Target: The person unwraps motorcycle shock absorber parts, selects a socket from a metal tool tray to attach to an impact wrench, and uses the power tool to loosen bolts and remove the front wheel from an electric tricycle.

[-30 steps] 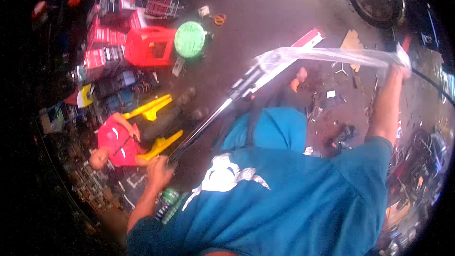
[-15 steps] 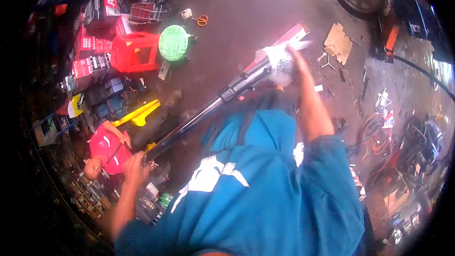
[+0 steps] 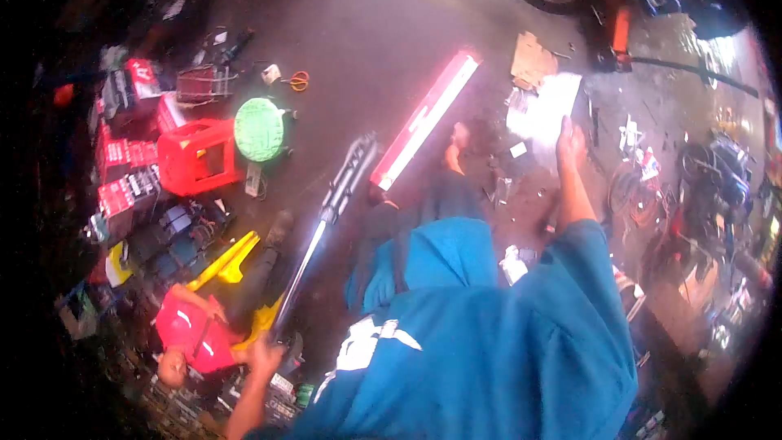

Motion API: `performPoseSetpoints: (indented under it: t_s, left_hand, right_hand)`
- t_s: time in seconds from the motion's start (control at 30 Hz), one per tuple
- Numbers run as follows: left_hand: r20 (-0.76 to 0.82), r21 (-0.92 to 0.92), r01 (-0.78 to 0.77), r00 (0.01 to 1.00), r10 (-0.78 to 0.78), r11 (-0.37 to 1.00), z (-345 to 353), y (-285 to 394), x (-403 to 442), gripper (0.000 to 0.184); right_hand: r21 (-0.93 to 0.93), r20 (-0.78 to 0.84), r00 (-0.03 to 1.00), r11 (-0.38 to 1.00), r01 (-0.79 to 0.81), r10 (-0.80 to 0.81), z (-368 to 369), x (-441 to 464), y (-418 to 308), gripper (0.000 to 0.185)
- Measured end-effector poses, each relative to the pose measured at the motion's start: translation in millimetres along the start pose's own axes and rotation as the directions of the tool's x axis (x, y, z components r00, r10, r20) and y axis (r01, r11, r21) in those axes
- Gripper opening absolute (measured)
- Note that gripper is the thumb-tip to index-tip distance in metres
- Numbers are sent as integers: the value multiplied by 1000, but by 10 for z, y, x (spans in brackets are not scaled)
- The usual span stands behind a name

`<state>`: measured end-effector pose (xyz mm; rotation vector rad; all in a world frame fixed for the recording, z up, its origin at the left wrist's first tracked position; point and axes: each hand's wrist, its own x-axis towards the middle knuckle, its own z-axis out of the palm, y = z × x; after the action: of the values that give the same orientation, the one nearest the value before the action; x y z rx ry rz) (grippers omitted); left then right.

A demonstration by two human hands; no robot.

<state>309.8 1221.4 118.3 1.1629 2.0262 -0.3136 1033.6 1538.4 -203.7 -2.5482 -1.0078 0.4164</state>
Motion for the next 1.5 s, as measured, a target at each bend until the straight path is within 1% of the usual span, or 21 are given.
performPoseSetpoints:
  t_s: [0.03,0.1,0.17,0.2,0.27,0.33,0.4,0.6,0.67,0.77,0.93,1.0,1.13,1.2,1.27,1.3,1.33,1.37,1.4,1.43,1.5]
  left_hand:
    - [55,50,87,994,-89,995,179,71,277,29]
    - [93,98,106,989,-115,989,545,232,996,32]
    - [77,83,-5,997,-1,997,965,284,1921,34]
    - [80,76,-36,996,30,996,1148,325,2321,35]
    - [114,31,-91,990,87,995,1372,666,3086,37]
    - [109,63,-160,982,152,985,1757,906,3827,37]
    - [83,100,-180,982,172,979,2039,1286,4405,34]
    - [20,164,-318,947,319,934,3181,1800,6044,33]
    - [-23,107,-361,931,365,927,3636,1720,6420,31]
    - [-15,71,-345,938,346,936,4133,1679,6894,33]
    - [29,82,-277,961,276,957,4872,1491,7470,50]
    - [-81,108,-291,950,300,951,5091,1454,7518,52]
    - [-78,20,-278,957,279,960,4828,1662,7033,59]
    - [256,-554,-182,891,374,813,5201,1435,6796,76]
    - [390,-541,-163,820,418,825,4392,2233,5705,95]
    - [442,-610,-118,770,460,783,4022,2550,5229,99]
    - [494,-668,-65,706,508,741,3770,2753,4828,103]
    - [381,-675,-281,659,649,682,3767,2697,4570,104]
    - [377,-699,-280,637,672,658,3733,2640,4322,92]
    - [310,-663,-360,665,679,656,3511,2672,3992,84]
    - [99,-604,-457,770,631,652,3141,2731,3492,64]
  right_hand:
    - [-171,98,980,968,186,-171,-35,-195,544,65]
    - [-408,393,916,878,250,-78,-151,-792,1486,51]
    - [-454,366,906,891,-24,211,-228,-1577,2139,56]
    - [-238,287,904,938,-252,316,-356,-2091,2028,68]
    - [-437,258,905,876,-203,338,-339,-2662,2671,76]
    - [-508,186,885,813,-285,427,-387,-3095,2454,51]
    - [-248,107,836,829,-501,538,-241,-3325,2714,57]
    - [-182,43,850,841,-510,525,790,-2834,2965,47]
    - [3,104,867,872,-490,487,1204,-2618,2820,40]
    - [41,171,854,863,-504,491,1887,-2398,2874,38]
    - [14,231,819,840,-542,525,2603,-2431,3336,41]
    - [-4,218,814,835,-550,538,2703,-2441,3371,41]
    - [-38,253,833,865,-501,493,2684,-2398,3035,36]
    - [-22,278,836,873,-487,473,2581,-2262,2661,36]
    - [-80,356,901,969,-234,247,2512,-2166,2153,35]
    - [-194,471,879,981,25,71,2543,-2159,2041,36]
    - [124,477,832,915,-384,284,2380,-2205,1198,34]
    - [194,532,792,869,-456,298,2417,-2367,985,31]
    - [382,591,788,800,-463,173,2354,-2535,577,28]
    - [422,777,583,491,-762,238,2341,-2789,264,25]
    - [567,823,556,-131,-813,117,1924,-3286,-648,36]
